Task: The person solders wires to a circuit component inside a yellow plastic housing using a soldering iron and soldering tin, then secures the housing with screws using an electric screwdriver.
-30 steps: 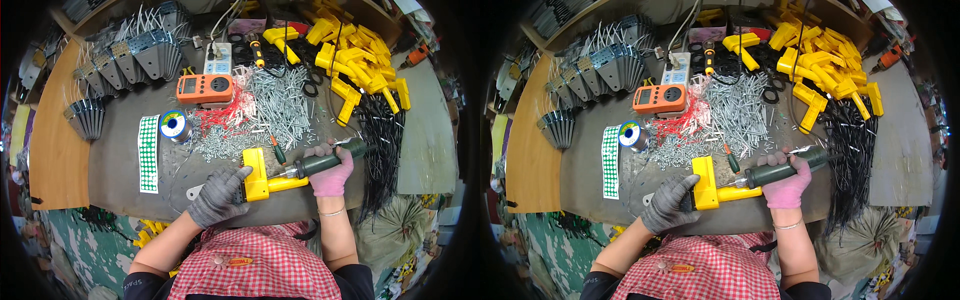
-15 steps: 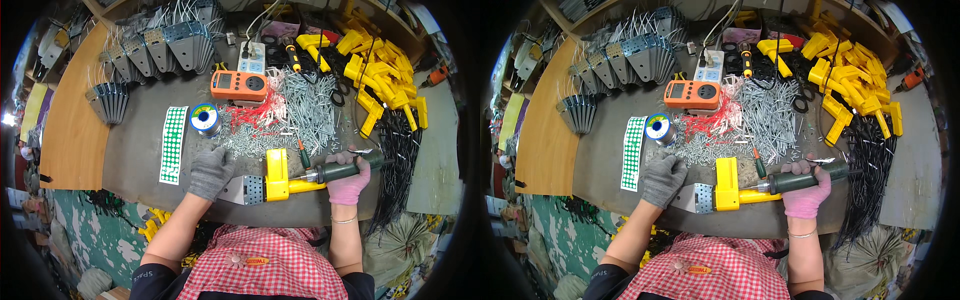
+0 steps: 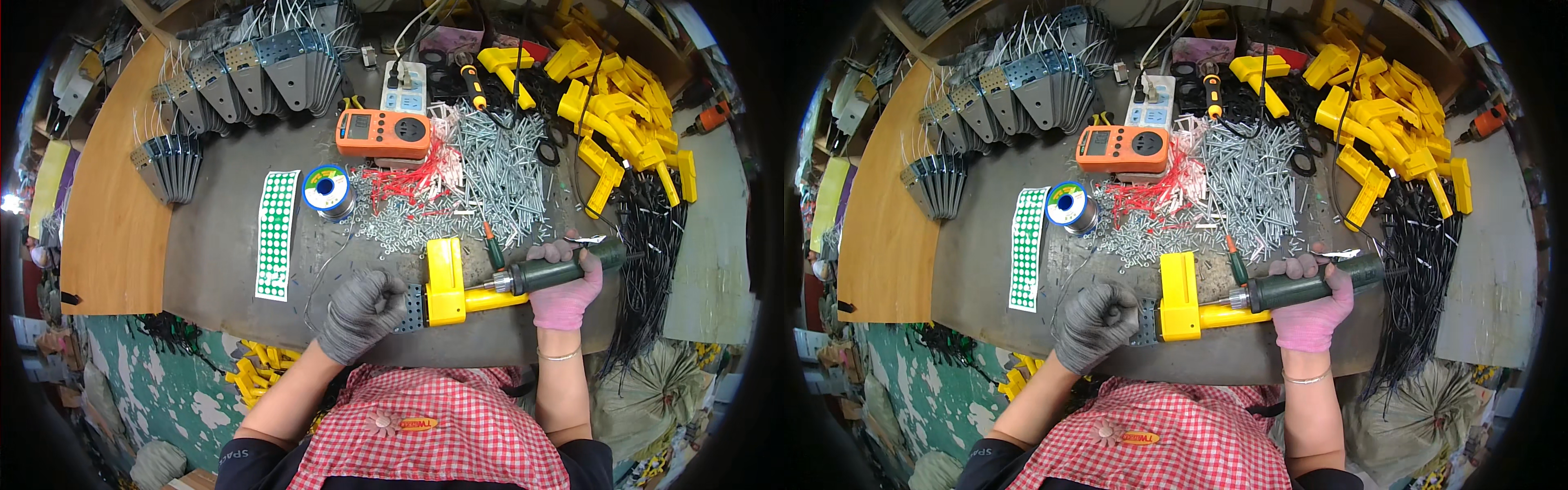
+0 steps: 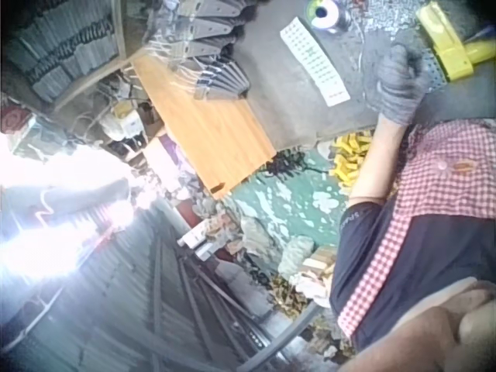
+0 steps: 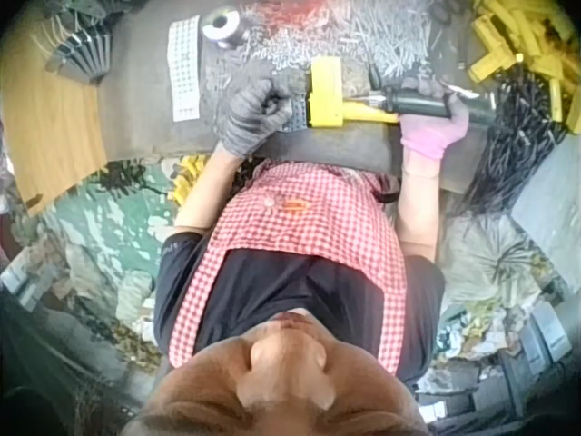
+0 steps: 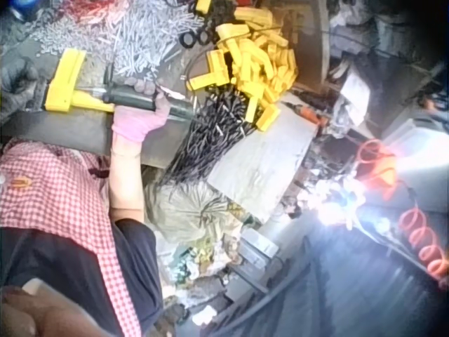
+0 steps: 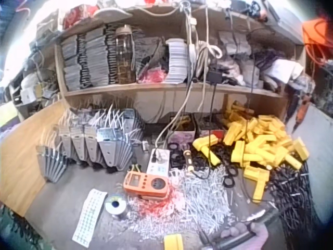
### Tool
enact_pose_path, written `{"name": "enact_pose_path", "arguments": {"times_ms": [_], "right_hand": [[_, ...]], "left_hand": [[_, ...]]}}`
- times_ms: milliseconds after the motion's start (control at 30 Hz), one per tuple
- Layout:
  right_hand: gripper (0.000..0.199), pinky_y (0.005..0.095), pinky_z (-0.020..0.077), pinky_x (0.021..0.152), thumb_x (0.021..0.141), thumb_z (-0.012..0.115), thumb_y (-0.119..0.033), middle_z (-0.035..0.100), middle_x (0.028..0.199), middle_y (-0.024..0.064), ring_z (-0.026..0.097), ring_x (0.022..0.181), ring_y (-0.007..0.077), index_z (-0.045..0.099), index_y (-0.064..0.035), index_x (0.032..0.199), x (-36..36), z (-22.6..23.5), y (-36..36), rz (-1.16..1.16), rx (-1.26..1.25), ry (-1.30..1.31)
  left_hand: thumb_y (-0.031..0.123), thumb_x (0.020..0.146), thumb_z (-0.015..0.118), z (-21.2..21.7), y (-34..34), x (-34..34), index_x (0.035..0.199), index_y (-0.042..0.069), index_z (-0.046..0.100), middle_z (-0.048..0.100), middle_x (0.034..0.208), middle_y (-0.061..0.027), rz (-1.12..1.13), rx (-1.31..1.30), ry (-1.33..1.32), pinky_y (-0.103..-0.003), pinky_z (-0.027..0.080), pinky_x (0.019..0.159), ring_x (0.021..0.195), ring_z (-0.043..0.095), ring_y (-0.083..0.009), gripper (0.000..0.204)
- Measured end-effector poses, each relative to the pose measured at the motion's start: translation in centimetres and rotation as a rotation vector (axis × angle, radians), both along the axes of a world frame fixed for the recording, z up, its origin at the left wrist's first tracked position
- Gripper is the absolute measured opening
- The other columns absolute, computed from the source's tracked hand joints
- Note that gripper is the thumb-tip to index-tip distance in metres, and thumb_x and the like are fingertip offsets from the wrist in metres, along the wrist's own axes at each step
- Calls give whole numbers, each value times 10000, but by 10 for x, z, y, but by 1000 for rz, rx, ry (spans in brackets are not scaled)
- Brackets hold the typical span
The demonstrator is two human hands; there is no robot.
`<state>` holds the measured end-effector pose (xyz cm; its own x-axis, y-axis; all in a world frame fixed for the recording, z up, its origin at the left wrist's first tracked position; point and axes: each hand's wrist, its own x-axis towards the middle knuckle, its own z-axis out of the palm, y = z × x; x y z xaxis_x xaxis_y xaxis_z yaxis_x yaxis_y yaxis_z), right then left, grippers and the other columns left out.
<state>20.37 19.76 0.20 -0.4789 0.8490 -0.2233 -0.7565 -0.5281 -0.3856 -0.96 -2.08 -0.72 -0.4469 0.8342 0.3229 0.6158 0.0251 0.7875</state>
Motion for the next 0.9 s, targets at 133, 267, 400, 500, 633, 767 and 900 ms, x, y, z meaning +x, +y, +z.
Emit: {"name": "enact_pose_path", "arguments": {"times_ms": [133, 267, 400, 500, 633, 767, 900], "right_hand": [[353, 347, 399, 771, 793, 678, -227, 442, 745, -25, 431, 691, 143, 586, -61, 1090, -5, 4, -3, -31, -10, -40], [359, 347, 403, 778, 792, 676, -225, 440, 748, -23, 434, 696, 140, 580, -58, 1095, -6, 4, -4, -41, 1, -60], [357, 355, 409, 798, 798, 676, -226, 447, 756, -20, 437, 710, 144, 578, -58, 1097, -5, 6, -4, -38, 4, -58], [369, 361, 422, 809, 798, 696, -207, 461, 757, -13, 455, 719, 150, 585, -50, 1112, -2, 4, -2, -39, 3, -40], [389, 358, 433, 816, 797, 716, -185, 477, 755, -6, 471, 721, 152, 586, -42, 1135, -1, 1, -1, -16, 23, -12], [390, 356, 432, 822, 798, 716, -177, 480, 755, -7, 470, 717, 145, 578, -44, 1139, -3, 6, -4, -30, 6, -32], [381, 356, 433, 826, 796, 717, -165, 483, 755, -13, 466, 713, 137, 580, -45, 1130, -2, 4, -3, -14, 7, 2]], "left_hand": [[-18, 757, 751, -7, 2, 4, 938, 76, 692, 654, 798, -53, -51, 22, 1, -315, 501, 613, 646, 584, -193, 212], [-36, 755, 735, -3, 1, 4, 948, 43, 688, 631, 802, -89, -24, -52, -71, -340, 532, 643, 702, 642, -247, 214], [17, 785, 719, 2, -3, -10, 935, 16, 701, 610, 770, -118, 244, 86, -237, -331, 529, 630, 677, 625, -261, 151], [94, 823, 703, 9, 3, -40, 880, 31, 724, 655, 821, -140, 300, -309, 98, -345, 520, 688, 750, 651, -261, 87], [172, 791, 718, -2, 21, -37, 894, 48, 747, 663, 854, -155, 176, -369, 292, -430, 536, 736, 778, 651, -338, 165], [187, 798, 725, 2, 25, -40, 926, 71, 761, 673, 923, -143, 92, -515, 389, -447, 522, 834, 901, 651, -344, 176], [192, 794, 722, 0, 24, -42, 899, 69, 727, 655, 921, -163, 41, -577, 488, -454, 516, 853, 900, 642, -355, 162]]}}
